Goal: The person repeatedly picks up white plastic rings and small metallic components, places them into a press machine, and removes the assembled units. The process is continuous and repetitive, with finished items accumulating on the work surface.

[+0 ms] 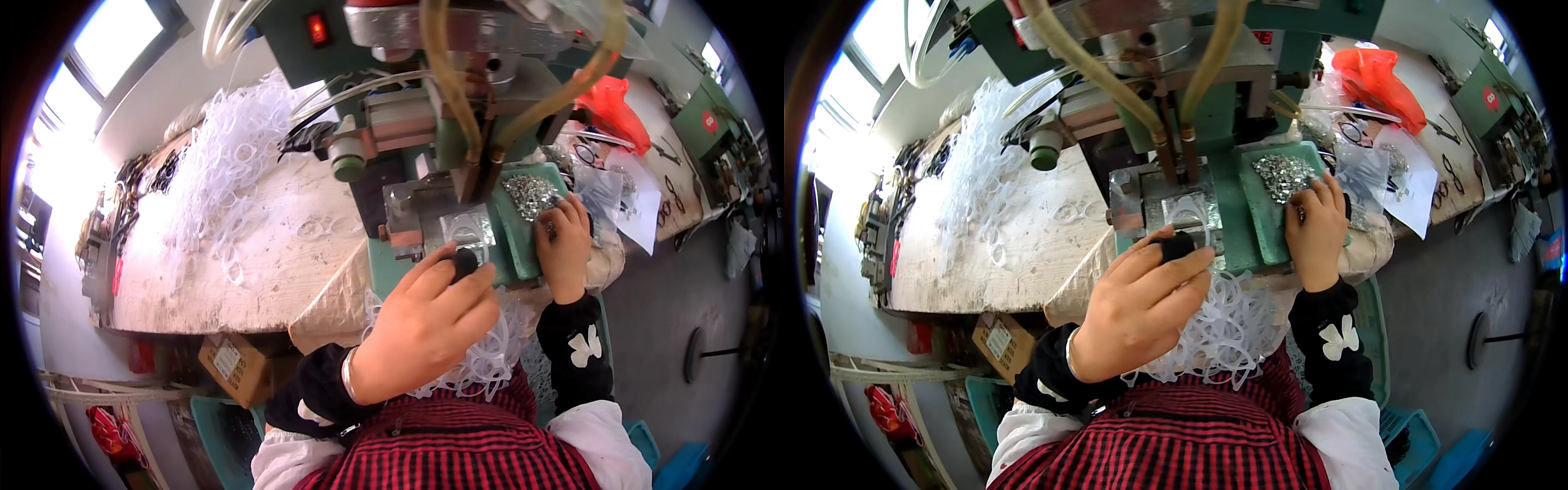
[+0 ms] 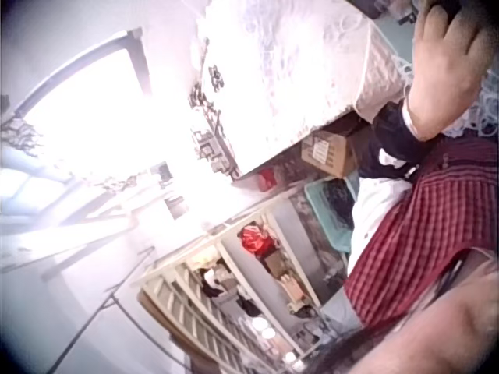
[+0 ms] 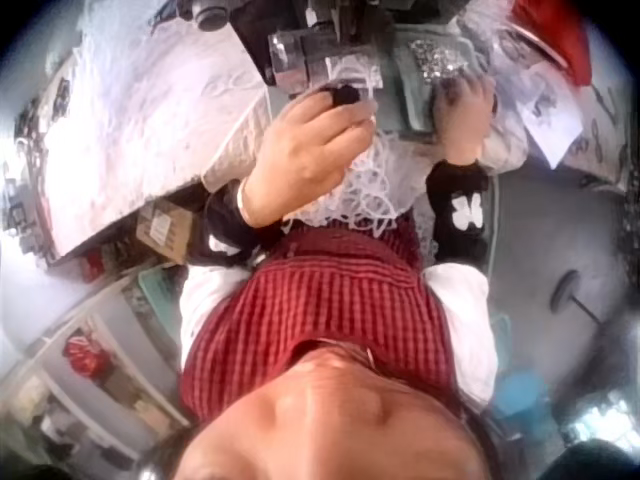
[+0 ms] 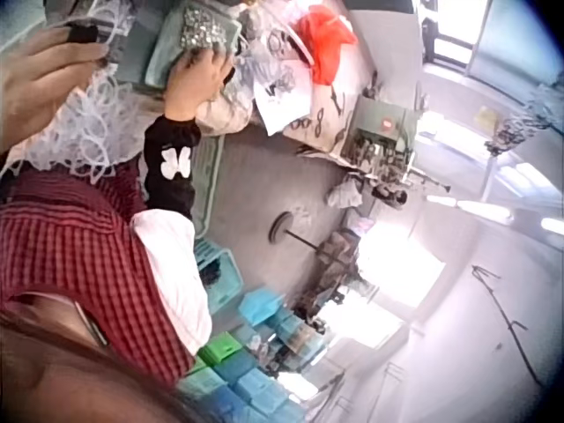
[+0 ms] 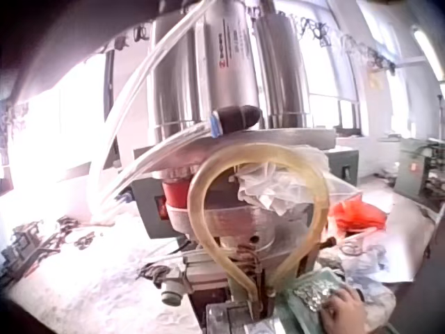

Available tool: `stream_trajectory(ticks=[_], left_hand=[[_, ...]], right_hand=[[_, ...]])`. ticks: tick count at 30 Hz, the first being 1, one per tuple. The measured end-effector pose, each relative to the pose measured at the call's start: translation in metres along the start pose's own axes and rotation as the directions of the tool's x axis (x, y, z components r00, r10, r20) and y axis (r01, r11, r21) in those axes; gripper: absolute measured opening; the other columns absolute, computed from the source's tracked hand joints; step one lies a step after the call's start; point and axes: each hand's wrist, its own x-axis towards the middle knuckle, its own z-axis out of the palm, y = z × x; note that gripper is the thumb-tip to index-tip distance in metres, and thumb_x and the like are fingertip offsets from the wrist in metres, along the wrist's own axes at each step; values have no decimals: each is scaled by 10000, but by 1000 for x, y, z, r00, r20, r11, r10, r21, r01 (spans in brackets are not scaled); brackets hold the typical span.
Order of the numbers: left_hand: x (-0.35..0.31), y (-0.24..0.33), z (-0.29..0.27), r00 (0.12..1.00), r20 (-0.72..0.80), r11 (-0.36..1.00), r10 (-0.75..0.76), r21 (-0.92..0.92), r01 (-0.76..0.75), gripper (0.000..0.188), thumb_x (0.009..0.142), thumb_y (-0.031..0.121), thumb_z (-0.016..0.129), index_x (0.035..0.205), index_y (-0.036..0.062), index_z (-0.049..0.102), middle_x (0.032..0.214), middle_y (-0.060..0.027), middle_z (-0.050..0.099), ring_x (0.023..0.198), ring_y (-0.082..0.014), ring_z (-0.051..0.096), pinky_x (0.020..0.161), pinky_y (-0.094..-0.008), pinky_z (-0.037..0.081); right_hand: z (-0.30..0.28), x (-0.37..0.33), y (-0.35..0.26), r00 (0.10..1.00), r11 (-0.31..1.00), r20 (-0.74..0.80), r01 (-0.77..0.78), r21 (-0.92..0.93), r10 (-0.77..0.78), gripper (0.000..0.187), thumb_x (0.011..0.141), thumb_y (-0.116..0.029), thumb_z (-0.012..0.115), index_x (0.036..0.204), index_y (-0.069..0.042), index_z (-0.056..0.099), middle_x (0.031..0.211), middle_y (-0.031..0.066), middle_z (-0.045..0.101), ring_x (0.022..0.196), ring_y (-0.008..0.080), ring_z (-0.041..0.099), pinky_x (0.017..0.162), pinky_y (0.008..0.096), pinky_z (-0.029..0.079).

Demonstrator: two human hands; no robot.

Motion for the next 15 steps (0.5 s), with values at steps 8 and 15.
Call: stream_trajectory(ticks=[8,15], left_hand=[[9,1,-5,999,19,999,-36,-40,37,240,689,-24,712,919,34,671,1102,-81,699,799,-252,633,978,-437,545],[-15,-4,2,995,-99,999,-11,-52,6,314,690,45,708,1001,56,667,1210,-97,675,826,-241,614,1039,-485,511]], right_hand=[[-1,16,-2,988,956,51,-154,250,146,88,849,-123,702,899,-52,687,970,124,682,939,360,630,821,438,492],[11,17,-2,999,950,-8,-34,310,39,151,937,-54,645,1054,-21,735,993,138,734,907,263,691,807,347,527]])
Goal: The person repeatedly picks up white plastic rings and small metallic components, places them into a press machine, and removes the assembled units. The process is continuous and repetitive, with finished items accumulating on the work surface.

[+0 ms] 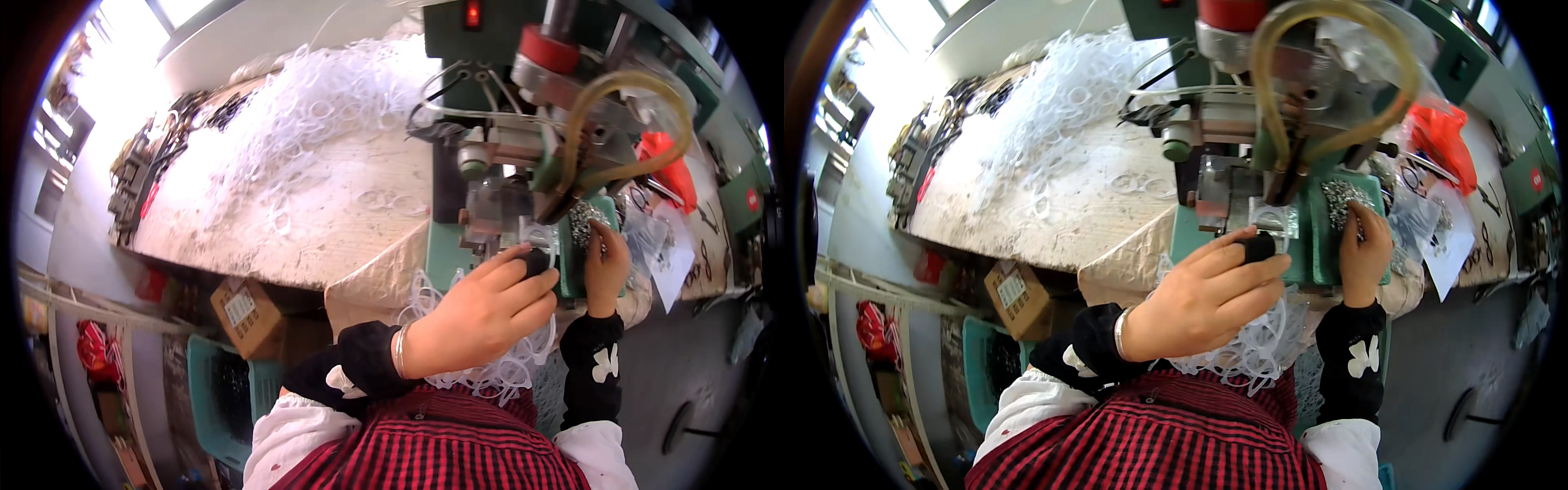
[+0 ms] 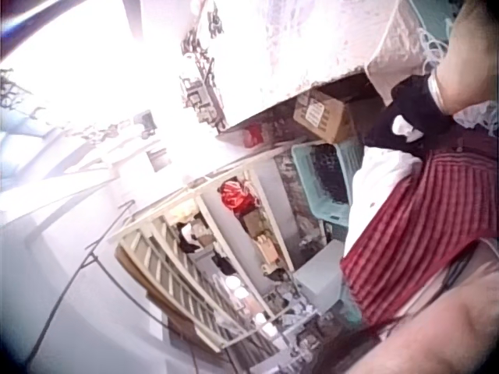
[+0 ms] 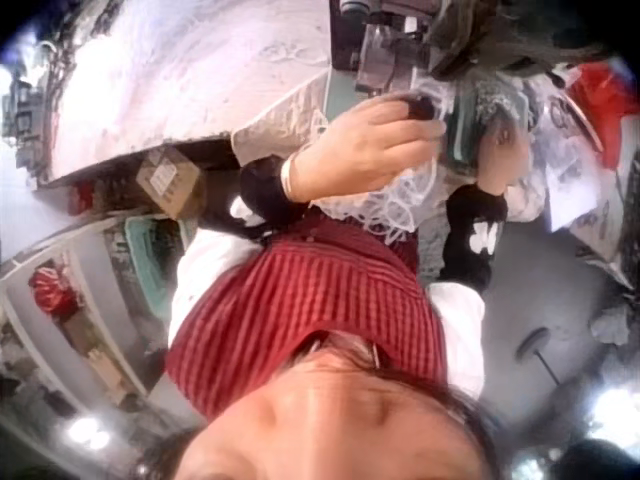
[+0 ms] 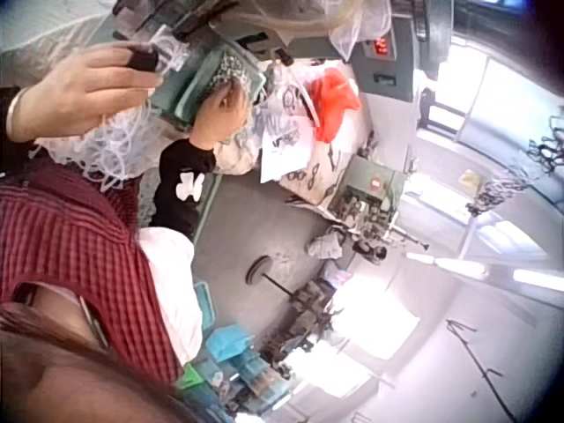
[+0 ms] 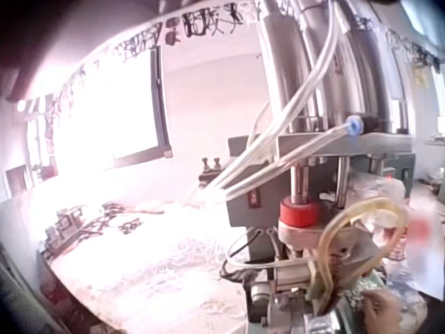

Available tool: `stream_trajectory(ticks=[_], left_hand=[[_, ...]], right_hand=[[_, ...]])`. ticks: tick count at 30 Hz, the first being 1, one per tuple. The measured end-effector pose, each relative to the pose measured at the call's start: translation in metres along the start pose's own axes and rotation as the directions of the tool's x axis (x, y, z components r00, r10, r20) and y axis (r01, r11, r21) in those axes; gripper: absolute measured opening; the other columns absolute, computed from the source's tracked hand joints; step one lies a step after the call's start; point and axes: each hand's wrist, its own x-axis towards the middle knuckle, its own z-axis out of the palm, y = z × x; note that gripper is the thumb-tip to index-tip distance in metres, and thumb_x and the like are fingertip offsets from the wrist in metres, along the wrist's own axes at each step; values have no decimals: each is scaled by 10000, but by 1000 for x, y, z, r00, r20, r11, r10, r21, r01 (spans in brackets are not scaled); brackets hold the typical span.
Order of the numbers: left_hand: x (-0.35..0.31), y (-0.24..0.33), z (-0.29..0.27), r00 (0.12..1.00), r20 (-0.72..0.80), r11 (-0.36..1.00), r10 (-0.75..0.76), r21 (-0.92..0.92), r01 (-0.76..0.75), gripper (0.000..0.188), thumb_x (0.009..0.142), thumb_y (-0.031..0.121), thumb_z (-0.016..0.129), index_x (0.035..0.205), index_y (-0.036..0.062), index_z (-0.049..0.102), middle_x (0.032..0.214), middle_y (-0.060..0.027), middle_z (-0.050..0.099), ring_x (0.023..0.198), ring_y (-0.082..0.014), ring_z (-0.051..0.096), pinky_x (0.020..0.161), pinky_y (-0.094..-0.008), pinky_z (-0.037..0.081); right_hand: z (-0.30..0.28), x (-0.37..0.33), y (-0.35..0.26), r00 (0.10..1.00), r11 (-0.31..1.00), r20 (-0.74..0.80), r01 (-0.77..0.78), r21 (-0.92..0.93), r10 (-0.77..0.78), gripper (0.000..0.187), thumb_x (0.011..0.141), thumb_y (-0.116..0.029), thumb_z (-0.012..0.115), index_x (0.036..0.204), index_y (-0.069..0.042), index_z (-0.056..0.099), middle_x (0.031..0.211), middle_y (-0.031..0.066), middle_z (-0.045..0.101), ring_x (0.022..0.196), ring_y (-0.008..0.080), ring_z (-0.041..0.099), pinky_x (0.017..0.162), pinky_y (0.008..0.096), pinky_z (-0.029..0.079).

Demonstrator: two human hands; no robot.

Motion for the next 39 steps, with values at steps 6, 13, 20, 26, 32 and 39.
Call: stream_trajectory(ticks=[6,13,20,26,32,39], left_hand=[[-86,-34,-31,839,-480,772,-254,423,475,149,846,6,701,981,64,731,1062,-125,745,943,-296,691,854,-399,535],[-96,-163,-14,678,-489,427,-549,533,731,240,814,299,764,904,77,752,920,-88,704,904,-319,677,756,-407,540],[-135,-207,19,314,-331,211,-890,311,927,215,810,291,734,860,84,767,872,-146,747,854,-352,718,776,-427,568],[-147,-182,-36,412,-250,481,-876,-406,777,183,956,172,691,970,-10,703,792,-53,717,671,-118,709,557,-206,522],[-107,-169,-39,451,-230,412,-862,-837,360,223,953,120,642,1142,2,652,967,-146,722,827,-219,715,727,-295,568],[-123,-128,-11,377,-297,438,-877,-817,376,223,1037,135,577,1187,-16,645,1034,-115,700,919,-223,713,824,-337,587]], right_hand=[[-29,-35,55,851,654,72,-450,608,519,234,998,-45,557,1166,32,700,1055,56,704,959,135,644,913,256,497],[3,1,11,992,989,121,24,145,-41,270,963,8,547,1190,37,691,1196,110,691,1036,167,660,953,262,491],[-18,-19,-15,946,918,54,-323,230,320,235,928,-82,674,1128,22,740,1080,89,740,993,152,658,940,270,474],[-48,-45,-14,908,845,42,-404,350,416,199,911,-20,685,1091,50,736,1091,105,729,1001,158,654,951,284,482],[-26,16,-82,976,795,171,-208,571,132,272,883,6,699,1146,58,655,1074,118,703,1005,172,664,917,280,498],[6,15,-99,969,461,203,-246,852,141,409,866,65,673,1256,48,554,1064,103,686,991,162,637,952,274,465]])
